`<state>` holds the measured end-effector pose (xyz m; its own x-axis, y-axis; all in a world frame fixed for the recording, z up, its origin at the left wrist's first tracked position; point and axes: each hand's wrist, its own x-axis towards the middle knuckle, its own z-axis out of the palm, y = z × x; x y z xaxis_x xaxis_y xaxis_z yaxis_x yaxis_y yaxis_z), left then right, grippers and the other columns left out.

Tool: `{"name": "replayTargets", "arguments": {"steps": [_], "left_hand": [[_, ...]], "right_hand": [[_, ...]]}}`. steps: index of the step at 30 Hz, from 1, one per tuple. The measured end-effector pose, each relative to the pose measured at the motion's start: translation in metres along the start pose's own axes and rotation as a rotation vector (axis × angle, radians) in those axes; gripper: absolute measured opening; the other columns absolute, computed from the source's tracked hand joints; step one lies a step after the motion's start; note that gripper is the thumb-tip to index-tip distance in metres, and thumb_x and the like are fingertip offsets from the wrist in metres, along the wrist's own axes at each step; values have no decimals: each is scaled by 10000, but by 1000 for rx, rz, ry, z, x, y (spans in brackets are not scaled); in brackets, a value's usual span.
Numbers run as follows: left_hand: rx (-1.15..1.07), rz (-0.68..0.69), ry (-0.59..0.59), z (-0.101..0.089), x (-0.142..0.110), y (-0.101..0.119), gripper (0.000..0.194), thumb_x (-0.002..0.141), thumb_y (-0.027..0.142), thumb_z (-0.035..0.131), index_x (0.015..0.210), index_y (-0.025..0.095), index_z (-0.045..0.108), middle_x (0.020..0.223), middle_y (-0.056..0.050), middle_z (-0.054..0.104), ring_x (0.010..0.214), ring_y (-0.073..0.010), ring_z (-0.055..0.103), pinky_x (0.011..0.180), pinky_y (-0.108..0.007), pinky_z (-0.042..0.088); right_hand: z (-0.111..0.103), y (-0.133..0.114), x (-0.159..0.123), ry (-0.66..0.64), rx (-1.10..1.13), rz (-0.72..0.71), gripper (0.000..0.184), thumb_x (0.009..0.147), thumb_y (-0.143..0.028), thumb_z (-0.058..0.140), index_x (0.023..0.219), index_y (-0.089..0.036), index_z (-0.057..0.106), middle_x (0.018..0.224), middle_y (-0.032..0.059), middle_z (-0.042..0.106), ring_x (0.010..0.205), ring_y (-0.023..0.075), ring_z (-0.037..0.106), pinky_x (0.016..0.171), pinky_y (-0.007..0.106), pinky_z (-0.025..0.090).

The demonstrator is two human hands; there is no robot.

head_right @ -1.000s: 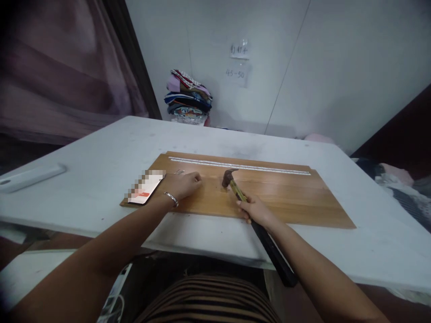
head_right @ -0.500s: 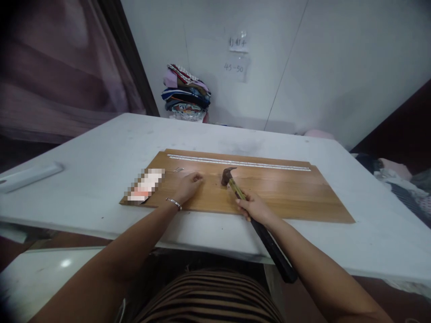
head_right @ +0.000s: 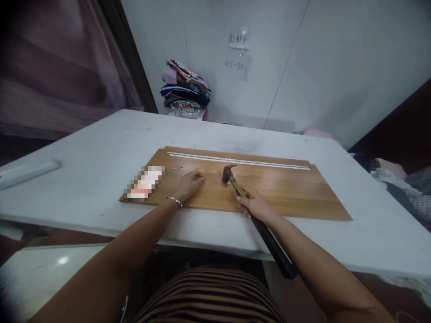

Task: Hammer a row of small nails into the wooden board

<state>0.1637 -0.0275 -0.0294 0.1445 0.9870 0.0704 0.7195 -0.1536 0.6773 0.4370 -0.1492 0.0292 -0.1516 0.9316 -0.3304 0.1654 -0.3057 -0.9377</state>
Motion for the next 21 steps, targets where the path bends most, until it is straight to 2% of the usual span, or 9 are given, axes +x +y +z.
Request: {"name": "replayTargets", "arguments": {"steps": [21], "left_hand": [[13,-20,-8,0,1,3,150,924,211,636,967,206,780,1062,-70,831,1024,-240,750,911,-324,563]], "right_hand": [[3,1,-1,9,-14,-6,778,710,-475,772,1401,-155,611,569,-116,454,416,81,380,372,208,316]]}}
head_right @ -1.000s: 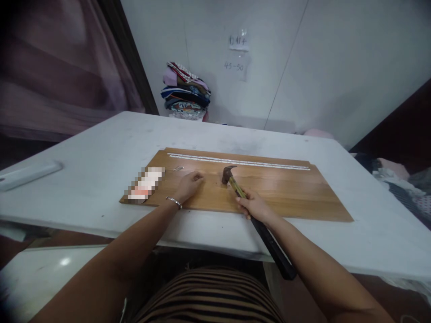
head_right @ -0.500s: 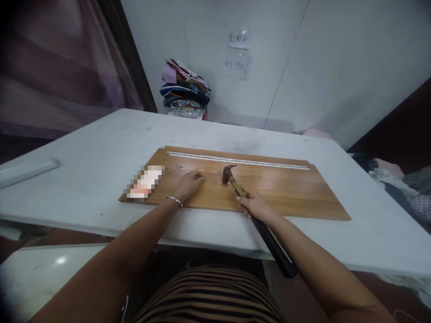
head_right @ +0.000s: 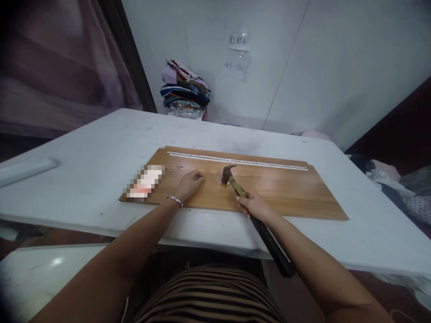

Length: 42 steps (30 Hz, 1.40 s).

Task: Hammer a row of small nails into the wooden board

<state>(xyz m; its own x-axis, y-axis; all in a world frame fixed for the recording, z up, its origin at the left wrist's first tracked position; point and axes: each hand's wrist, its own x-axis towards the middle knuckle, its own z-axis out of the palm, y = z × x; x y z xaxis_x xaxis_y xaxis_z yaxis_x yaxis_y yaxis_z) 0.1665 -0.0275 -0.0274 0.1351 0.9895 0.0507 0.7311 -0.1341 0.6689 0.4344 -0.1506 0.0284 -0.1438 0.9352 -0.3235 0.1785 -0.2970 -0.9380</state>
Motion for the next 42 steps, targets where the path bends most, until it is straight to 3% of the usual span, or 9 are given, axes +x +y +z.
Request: {"name": "replayTargets", "arguments": {"steps": [16,42], "left_hand": [[5,7,10,1,0,-1,163,926,213,630,955,199,790,1055,-78,829,1026,-239,742,907,-312,549],[14,-20,17,1,1,2,145,915,218,650,937,211,793,1044,-72,832,1025,-243,748,896,-315,550]], "right_hand": [[-1,1,1,-3,15,21,735,733,-433,759,1401,-159,621,614,-93,532,413,75,392,361,212,323],[-2,5,2,-22,36,-21,739,725,-453,763,1392,-171,617,610,-101,501,421,76,388,367,207,327]]}}
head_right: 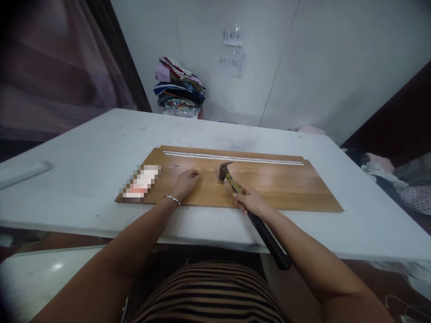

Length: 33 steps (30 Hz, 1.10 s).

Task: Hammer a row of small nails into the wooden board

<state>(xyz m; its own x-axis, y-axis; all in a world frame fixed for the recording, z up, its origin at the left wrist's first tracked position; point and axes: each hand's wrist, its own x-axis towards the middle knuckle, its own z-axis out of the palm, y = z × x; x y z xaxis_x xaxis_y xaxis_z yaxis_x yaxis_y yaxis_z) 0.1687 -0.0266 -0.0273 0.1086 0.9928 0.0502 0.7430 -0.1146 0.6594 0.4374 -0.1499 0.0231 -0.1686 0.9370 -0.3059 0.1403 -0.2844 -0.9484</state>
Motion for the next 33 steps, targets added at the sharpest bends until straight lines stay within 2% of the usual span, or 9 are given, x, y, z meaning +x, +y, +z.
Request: {"name": "replayTargets", "arguments": {"steps": [6,17,23,33], "left_hand": [[3,5,-3,-1,-1,2,178,921,220,624,961,206,798,1046,-74,831,1022,-241,749,900,-318,554],[-26,24,17,-2,-3,-2,171,900,225,627,928,211,795,1026,-74,834,999,-244,750,895,-339,566],[-29,12,12,-2,-3,0,159,903,219,645,937,212,800,1039,-75,834,1009,-245,750,896,-327,559],[-48,20,11,1,0,-4,174,897,212,648,946,211,815,1059,-74,839,1039,-243,755,928,-327,564]], "right_hand": [[0,-1,0,-15,-26,17,650,733,-443,759,1314,-178,636,607,-98,517,417,75,399,366,208,326],[1,-2,-1,9,-20,12,715,701,-468,764,1336,-170,631,576,-117,485,410,78,395,374,219,339],[1,-6,-3,27,-14,23,643,692,-461,780,1255,-181,644,607,-104,500,426,76,407,370,211,332],[1,0,0,17,-21,21,698,724,-449,769,1346,-165,628,624,-90,505,437,83,401,382,212,313]]}}
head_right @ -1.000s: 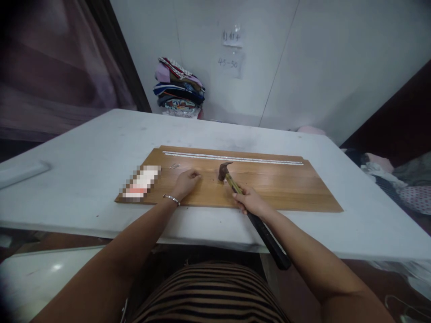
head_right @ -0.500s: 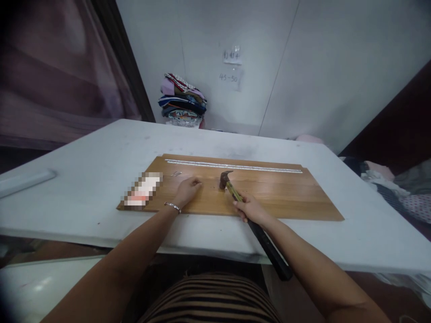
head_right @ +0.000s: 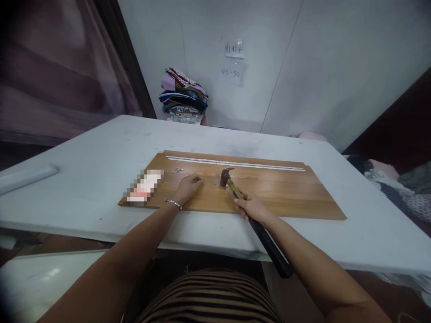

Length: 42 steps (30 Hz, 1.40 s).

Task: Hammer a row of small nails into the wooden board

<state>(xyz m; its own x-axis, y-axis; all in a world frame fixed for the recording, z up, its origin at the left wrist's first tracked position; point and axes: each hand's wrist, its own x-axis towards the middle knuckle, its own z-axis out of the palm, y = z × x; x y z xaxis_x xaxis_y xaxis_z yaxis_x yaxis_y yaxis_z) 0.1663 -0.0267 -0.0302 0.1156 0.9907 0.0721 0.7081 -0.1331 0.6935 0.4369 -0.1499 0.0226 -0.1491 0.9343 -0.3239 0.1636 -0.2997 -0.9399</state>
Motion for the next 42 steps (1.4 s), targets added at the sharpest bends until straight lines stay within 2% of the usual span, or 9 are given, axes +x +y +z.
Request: {"name": "replayTargets", "arguments": {"steps": [5,11,19,27,34,42], "left_hand": [[16,4,2,-1,0,1,189,898,226,634,931,211,820,1039,-75,838,1013,-248,756,917,-335,570],[23,9,0,0,-1,1,179,908,235,633,926,211,810,1034,-74,839,1003,-239,751,906,-324,563],[-2,11,-5,0,0,1,199,913,211,629,953,206,823,1060,-78,840,1036,-248,757,943,-337,570],[-81,-6,11,2,0,-1,215,921,200,643,1045,220,816,1115,-71,842,1078,-232,769,987,-324,577],[-106,-7,14,2,0,-2,225,936,208,629,1066,221,813,1143,-76,839,1101,-231,764,1017,-332,573],[-64,-9,68,1,1,2,293,949,189,572,1099,198,824,1174,-100,824,1146,-258,736,1060,-361,550]], "right_hand": [[0,-2,0,-27,-1,-10,731,740,-460,760,1384,-147,615,588,-99,480,435,92,396,391,226,329],[0,-5,0,-34,5,1,779,734,-431,746,1454,-176,591,623,-91,529,431,86,401,383,226,336],[1,-6,-1,14,14,9,709,689,-455,782,1323,-174,636,626,-95,512,431,80,408,372,209,309],[1,-3,1,-4,19,-6,638,695,-449,772,1263,-189,641,611,-101,498,425,79,405,371,206,318],[-1,-3,2,-2,16,1,686,725,-439,760,1353,-194,634,618,-97,497,435,81,399,383,210,324],[1,-4,0,0,12,-5,703,714,-452,762,1336,-155,625,616,-94,500,437,83,394,381,219,317]]}}
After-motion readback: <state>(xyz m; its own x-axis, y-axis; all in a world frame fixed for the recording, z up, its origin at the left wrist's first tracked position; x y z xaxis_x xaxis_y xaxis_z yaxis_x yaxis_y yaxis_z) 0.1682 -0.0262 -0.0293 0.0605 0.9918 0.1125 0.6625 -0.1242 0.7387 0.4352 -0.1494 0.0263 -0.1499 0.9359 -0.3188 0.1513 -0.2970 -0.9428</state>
